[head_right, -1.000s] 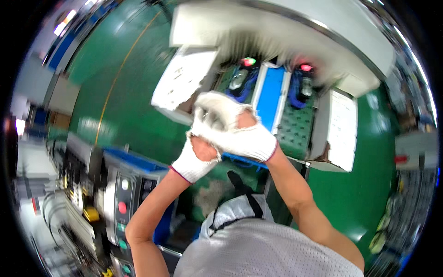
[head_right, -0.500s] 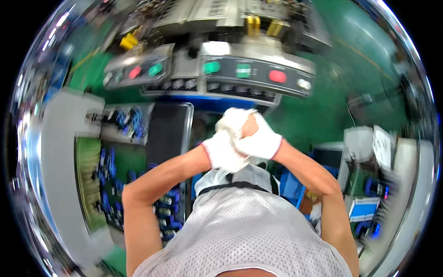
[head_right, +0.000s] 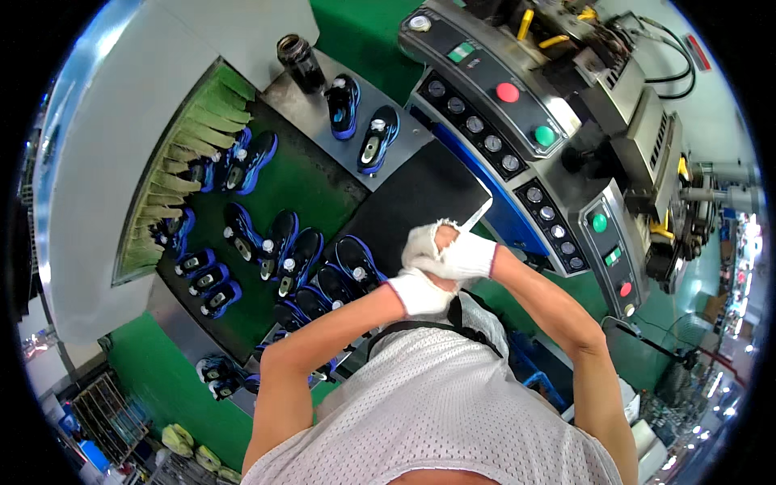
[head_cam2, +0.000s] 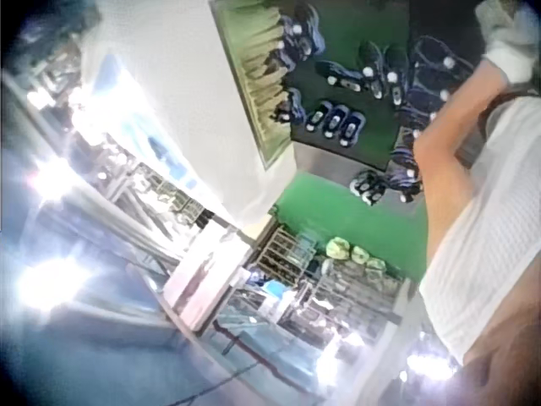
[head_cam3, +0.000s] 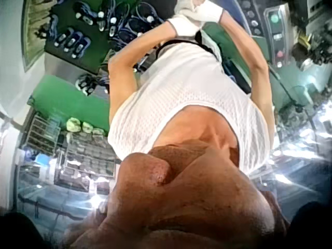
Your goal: The person, wearing white gloves, places shoe components into a lasting machine, operates buttons to cycle the machine, and places processed shoe uppers onto a conveyor belt.
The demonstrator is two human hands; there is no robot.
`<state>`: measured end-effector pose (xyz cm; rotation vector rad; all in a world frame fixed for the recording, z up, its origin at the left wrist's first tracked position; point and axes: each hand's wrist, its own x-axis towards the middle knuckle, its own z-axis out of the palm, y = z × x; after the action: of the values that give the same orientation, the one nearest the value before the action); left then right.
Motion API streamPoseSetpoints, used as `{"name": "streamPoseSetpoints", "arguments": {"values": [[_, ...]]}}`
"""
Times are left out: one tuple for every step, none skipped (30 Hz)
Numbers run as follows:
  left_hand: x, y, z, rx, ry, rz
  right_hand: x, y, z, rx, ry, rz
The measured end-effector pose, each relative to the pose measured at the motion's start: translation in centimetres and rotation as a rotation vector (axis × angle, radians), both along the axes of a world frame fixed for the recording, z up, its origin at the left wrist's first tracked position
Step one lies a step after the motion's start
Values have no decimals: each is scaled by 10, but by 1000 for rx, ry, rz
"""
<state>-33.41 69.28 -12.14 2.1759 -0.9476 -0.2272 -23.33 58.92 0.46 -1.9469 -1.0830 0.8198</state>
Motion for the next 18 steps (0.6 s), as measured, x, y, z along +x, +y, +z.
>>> {"name": "streamPoseSetpoints", "arguments": {"values": [[24, 33, 48, 77, 270, -28, 10, 9, -5, 22, 90, -128], [35, 64, 67, 256, 360, 38, 19, 20, -8, 44, 172, -239], [42, 99, 64, 320, 487, 163, 28, 34, 13, -6, 143, -368], [33, 131, 43, 61, 310, 514, 32, 34, 12, -43, 172, -487], [29, 167, 39, -142, 108, 856, 35, 32, 15, -80, 220, -626], [24, 210, 37, 98, 250, 963, 36, 27, 20, -112, 264, -768], [8, 236, 25, 182, 170, 1128, 29, 13, 9, -88, 312, -856], [-8, 253, 7, 261, 82, 1293, 21, -5, -6, -64, 351, -942], [-26, 265, -11, 339, 177, 1253, 15, -19, -16, -121, 345, -967], [-42, 272, -33, 416, 278, 1204, 6, -34, -25, -182, 344, -995], [-51, 283, -65, 384, 276, 1205, -4, -47, -33, -259, 311, -958], [-49, 292, -67, 336, 265, 1139, -14, -62, -42, -335, 277, -933], [-47, 301, -70, 282, 258, 1168, -25, -82, -51, -414, 236, -907], [-43, 310, -72, 226, 253, 1190, -44, -109, -70, -443, 228, -952], [-25, 318, -56, 338, 332, 1247, -47, -116, -67, -518, 215, -928], [-11, 331, -50, 410, 276, 1276, -50, -122, -62, -586, 198, -909], [-6, 350, -63, 460, 143, 1316, -52, -131, -62, -554, 214, -934], [3, 369, -81, 593, 262, 1430, -55, -144, -68, -521, 223, -963]]}}
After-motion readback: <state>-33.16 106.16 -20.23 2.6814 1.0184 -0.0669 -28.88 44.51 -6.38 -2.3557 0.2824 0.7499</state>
